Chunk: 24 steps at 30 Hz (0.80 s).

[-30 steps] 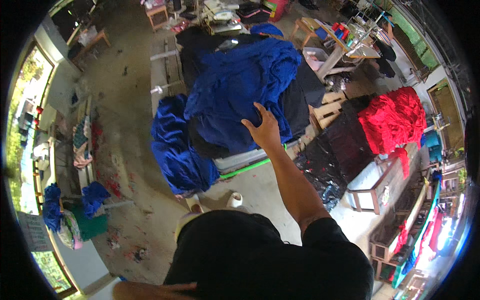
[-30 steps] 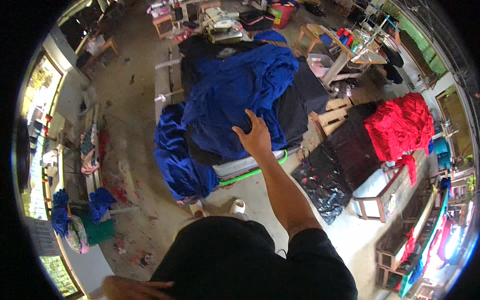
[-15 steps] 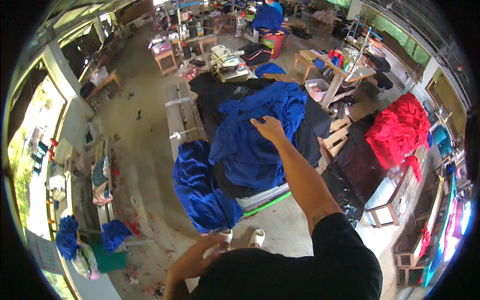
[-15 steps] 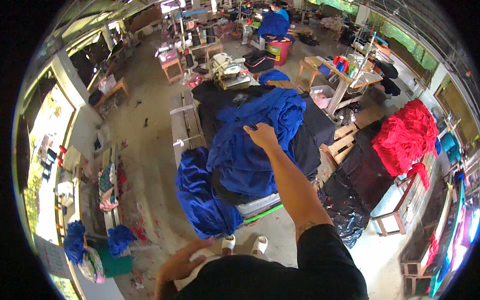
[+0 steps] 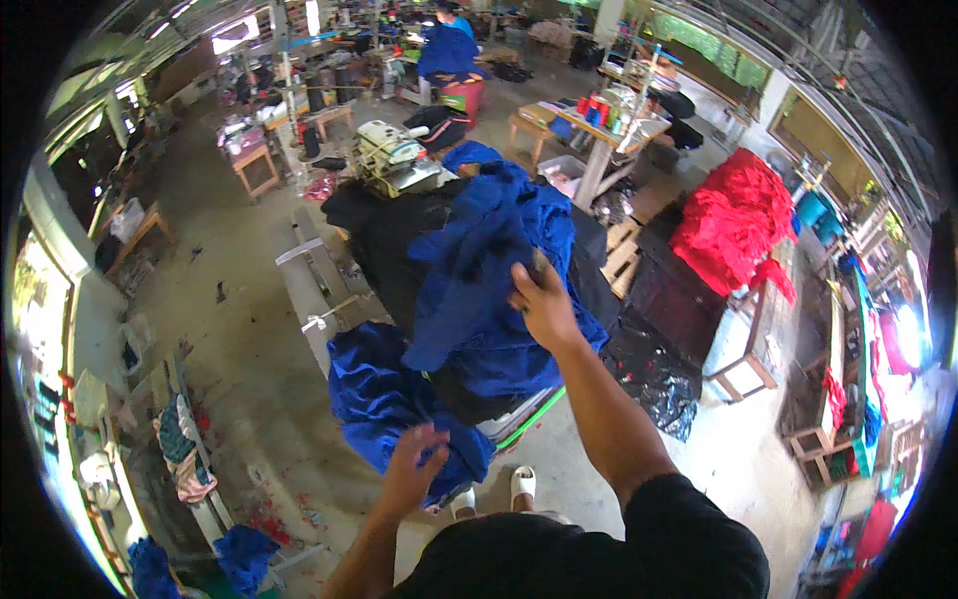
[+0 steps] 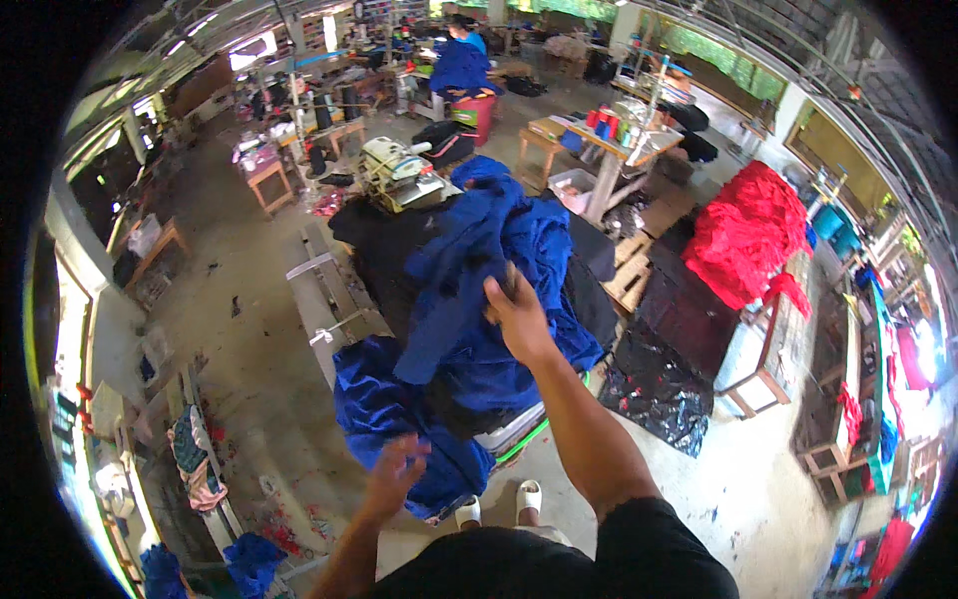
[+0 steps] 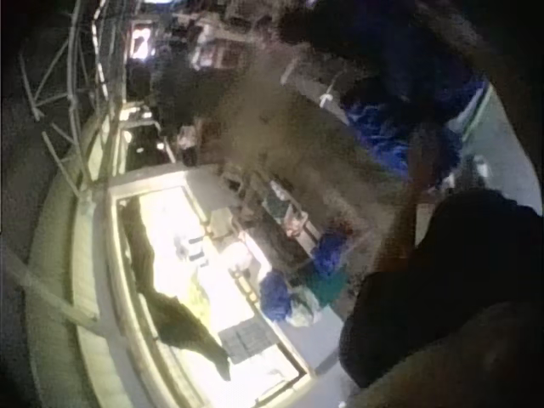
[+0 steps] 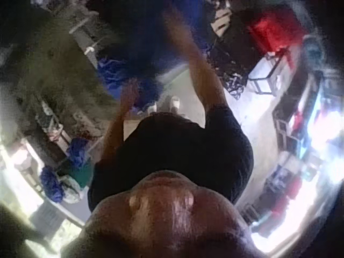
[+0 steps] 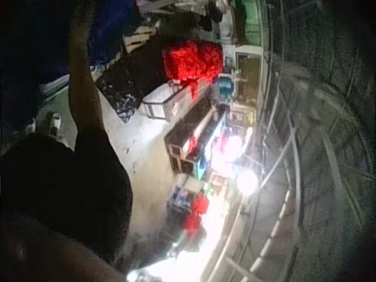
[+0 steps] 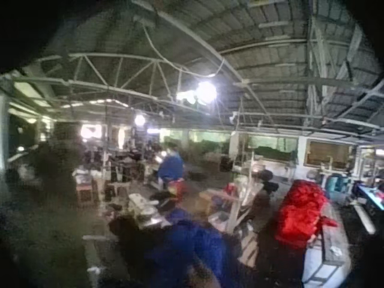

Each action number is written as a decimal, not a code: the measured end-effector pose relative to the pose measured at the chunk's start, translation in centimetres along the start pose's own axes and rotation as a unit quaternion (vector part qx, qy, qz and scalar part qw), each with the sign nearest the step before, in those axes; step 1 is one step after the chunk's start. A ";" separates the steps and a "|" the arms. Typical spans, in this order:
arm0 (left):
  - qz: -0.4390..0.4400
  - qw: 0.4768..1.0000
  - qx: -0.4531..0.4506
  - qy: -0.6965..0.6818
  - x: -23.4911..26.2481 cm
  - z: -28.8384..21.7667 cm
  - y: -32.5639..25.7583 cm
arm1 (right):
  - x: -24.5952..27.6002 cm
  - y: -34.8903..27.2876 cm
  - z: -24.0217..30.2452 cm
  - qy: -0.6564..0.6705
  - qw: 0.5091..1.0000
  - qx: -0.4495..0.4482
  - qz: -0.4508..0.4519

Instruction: The person holds a blue garment and uses small scissors to trim loose threads and a red tag from the fabric. The person then picks up another blue garment and repeats the trimming process.

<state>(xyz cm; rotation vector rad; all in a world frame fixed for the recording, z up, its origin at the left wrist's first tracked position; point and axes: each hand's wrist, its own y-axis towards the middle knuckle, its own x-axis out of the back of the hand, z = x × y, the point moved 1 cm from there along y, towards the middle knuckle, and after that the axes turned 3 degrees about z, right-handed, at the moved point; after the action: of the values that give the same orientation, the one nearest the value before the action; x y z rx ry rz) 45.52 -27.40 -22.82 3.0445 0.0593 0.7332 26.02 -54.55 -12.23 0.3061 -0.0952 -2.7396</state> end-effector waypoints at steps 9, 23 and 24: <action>0.064 0.962 -0.236 0.125 -6.1 1.6 11.3 | 7.0 -33.7 5.0 -0.161 0.965 -0.205 0.035; 0.443 0.855 -0.175 0.204 -9.2 -17.3 -0.6 | 4.2 -41.0 4.6 -0.116 0.971 0.118 -0.174; 0.448 0.868 -0.133 0.166 -8.1 -17.4 -0.8 | 5.0 -41.9 5.8 -0.065 0.973 0.128 -0.182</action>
<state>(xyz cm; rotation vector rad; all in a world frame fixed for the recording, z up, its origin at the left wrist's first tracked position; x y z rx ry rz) 30.35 -26.94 -11.03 2.5143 -1.3893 1.1405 4.88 -17.50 -12.08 0.2307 -0.4751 -3.1142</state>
